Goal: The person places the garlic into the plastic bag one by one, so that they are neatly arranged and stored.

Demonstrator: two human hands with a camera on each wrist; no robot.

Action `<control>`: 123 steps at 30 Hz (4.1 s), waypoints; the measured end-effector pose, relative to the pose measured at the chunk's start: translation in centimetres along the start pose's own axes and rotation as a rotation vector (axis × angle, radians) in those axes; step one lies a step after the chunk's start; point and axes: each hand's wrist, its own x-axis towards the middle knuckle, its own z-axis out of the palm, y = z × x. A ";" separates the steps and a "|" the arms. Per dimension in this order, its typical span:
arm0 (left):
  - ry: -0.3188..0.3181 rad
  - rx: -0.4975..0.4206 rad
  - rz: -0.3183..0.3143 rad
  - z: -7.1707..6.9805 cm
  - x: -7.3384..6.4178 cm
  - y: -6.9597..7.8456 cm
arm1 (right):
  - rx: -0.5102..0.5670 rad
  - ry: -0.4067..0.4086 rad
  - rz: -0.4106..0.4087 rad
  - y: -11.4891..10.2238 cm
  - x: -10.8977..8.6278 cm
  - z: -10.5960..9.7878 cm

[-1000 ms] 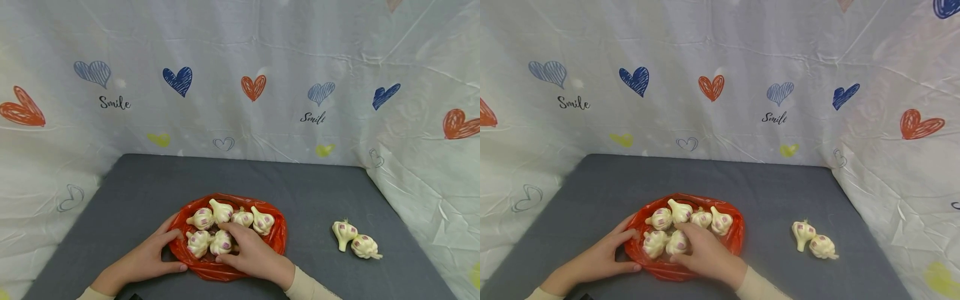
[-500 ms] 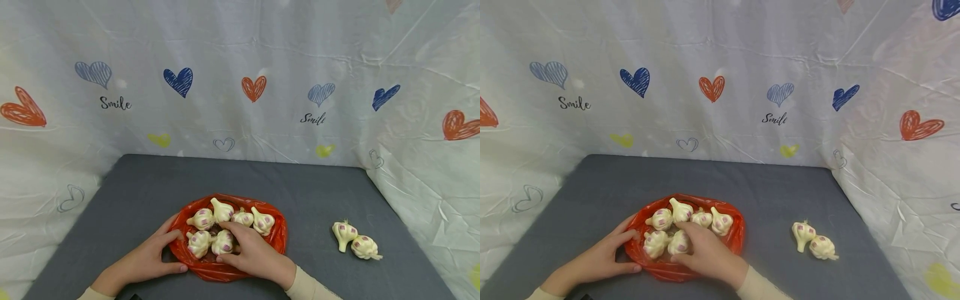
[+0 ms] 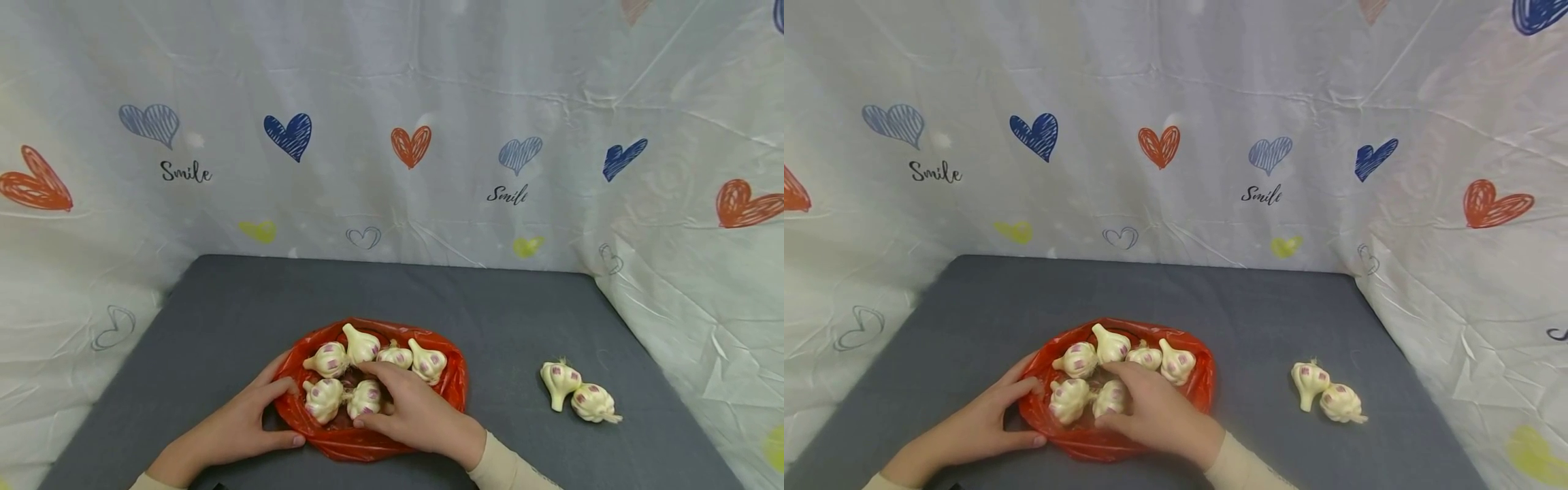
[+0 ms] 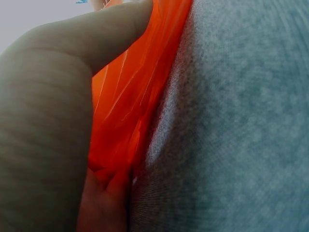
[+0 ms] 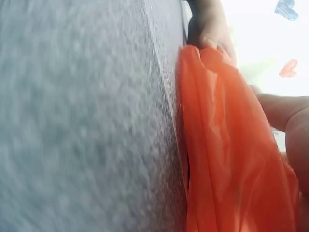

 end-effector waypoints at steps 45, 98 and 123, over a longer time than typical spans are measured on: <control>0.018 0.007 0.022 0.1 0.0 0.1 | -0.052 0.413 -0.073 1.5 -3.6 -5.4; 0.007 0.001 0.005 0.0 0.0 0.1 | -0.282 0.636 0.210 7.2 -11.6 -9.1; 0.021 0.030 -0.001 0.1 -0.1 0.0 | -0.329 0.673 0.246 8.0 -14.6 -10.2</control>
